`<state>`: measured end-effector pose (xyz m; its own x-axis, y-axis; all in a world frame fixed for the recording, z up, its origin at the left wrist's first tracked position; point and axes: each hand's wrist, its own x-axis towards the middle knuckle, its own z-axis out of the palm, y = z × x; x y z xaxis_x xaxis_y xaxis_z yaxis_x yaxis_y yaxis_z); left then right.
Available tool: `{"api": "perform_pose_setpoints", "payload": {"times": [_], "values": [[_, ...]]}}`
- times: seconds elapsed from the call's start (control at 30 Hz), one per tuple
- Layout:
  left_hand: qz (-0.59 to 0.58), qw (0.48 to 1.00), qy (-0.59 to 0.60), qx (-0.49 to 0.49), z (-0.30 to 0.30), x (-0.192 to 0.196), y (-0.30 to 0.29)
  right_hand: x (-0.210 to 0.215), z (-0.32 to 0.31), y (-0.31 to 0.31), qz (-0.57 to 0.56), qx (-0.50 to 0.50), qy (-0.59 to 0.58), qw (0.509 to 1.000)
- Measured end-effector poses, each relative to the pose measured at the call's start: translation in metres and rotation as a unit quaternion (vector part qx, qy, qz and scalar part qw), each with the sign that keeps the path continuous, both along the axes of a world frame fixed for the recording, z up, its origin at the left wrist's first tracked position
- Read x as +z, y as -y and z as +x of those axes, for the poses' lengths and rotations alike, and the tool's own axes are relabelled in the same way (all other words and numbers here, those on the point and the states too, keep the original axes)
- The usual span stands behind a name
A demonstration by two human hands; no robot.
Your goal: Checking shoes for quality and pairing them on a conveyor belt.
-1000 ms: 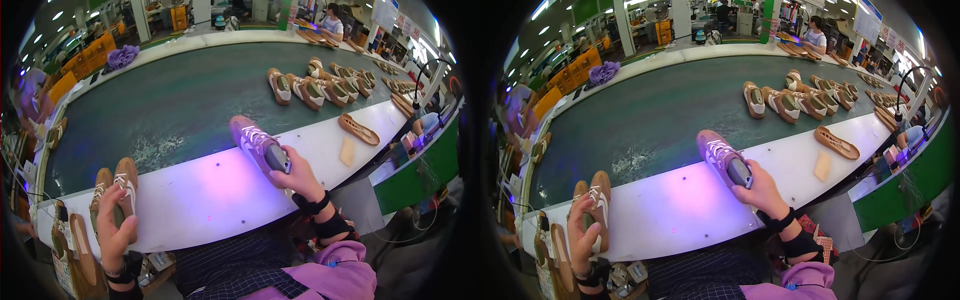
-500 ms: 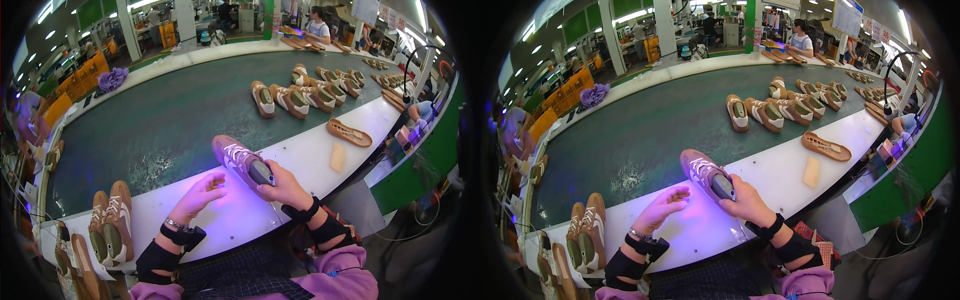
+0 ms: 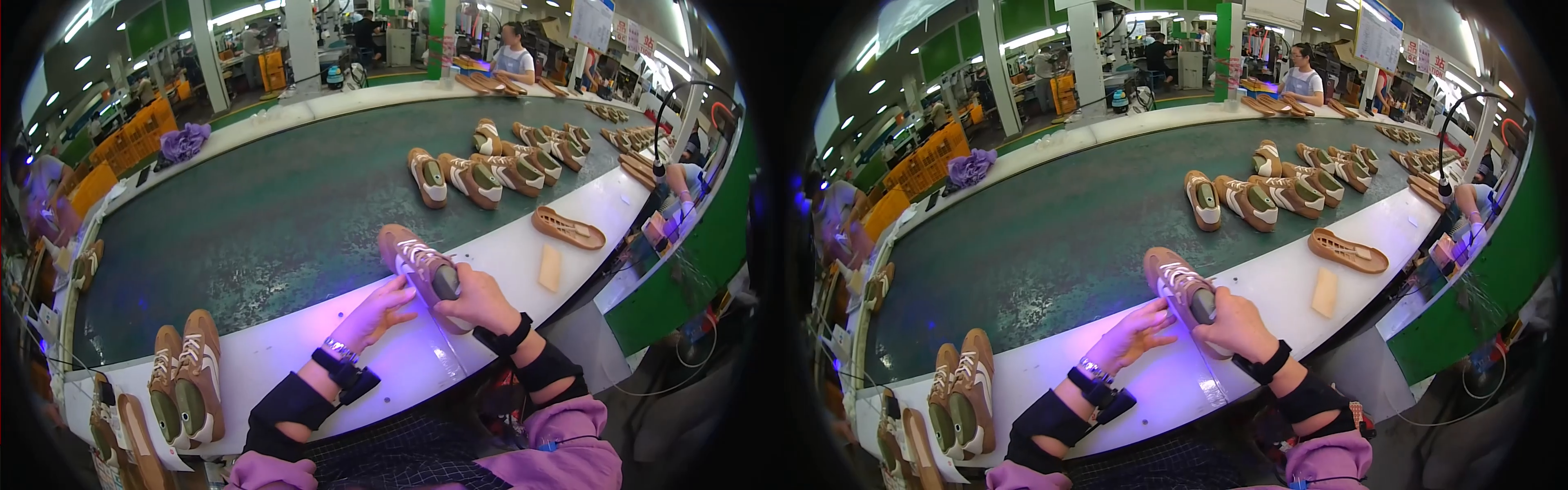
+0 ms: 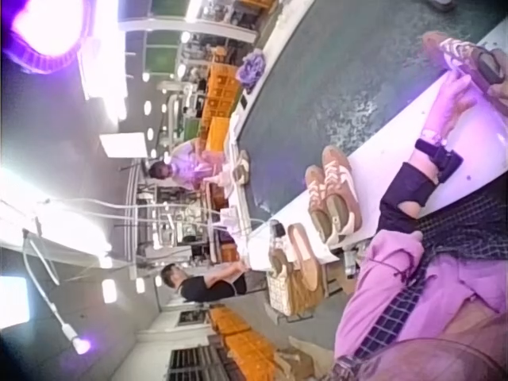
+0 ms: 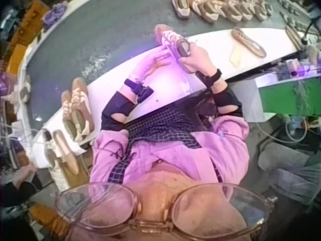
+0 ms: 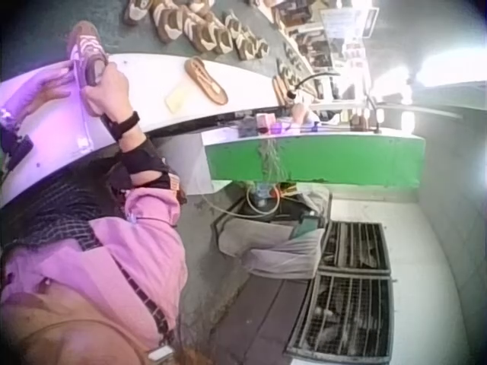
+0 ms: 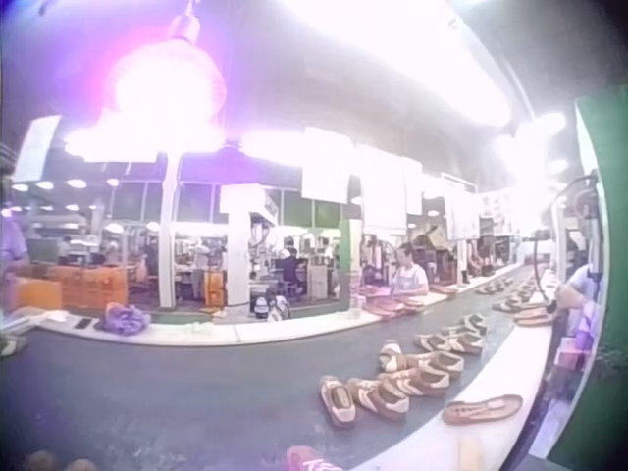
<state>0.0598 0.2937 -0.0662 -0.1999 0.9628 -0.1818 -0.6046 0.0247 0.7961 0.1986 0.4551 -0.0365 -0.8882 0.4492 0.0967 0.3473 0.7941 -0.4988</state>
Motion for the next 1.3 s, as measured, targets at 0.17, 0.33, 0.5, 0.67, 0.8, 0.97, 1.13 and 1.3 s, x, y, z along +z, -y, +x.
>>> {"api": "perform_pose_setpoints", "payload": {"times": [0.17, 0.33, 0.5, 0.67, 0.8, 0.97, 1.13, 1.3], "values": [[-0.025, 0.999, 0.034, 0.009, 0.001, 0.004, -0.004, -0.001, 0.027, -0.029, 0.041, -0.049, -0.012, 0.998], [-0.055, 0.991, -0.062, 0.108, -0.02, 0.021, 0.054, 0.006, 0.054, -0.051, 0.047, -0.096, 0.02, 0.994], [-0.032, 0.975, -0.036, 0.216, -0.055, 0.001, 0.116, 0.021, 0.016, -0.037, 0.16, -0.101, -0.184, 0.965], [0.022, 0.964, 0.031, 0.264, -0.073, -0.019, 0.152, 0.013, -0.109, -0.026, 0.002, 0.021, -0.252, 0.968], [0.023, 0.958, 0.033, 0.284, -0.082, -0.019, 0.17, -0.014, -0.228, -0.073, 0.009, -0.123, -0.168, 0.978], [-0.007, 0.934, 0.007, 0.356, -0.085, -0.01, 0.18, -0.056, -0.298, -0.182, 0.009, -0.375, -0.12, 0.919], [-0.036, 0.931, -0.012, 0.363, -0.081, 0.003, 0.178, -0.053, -0.294, -0.2, -0.02, -0.265, 0.022, 0.964], [-0.04, 0.926, 0.002, 0.374, -0.087, -0.004, 0.178, -0.065, -0.288, -0.232, -0.066, -0.229, 0.02, 0.971]]}}
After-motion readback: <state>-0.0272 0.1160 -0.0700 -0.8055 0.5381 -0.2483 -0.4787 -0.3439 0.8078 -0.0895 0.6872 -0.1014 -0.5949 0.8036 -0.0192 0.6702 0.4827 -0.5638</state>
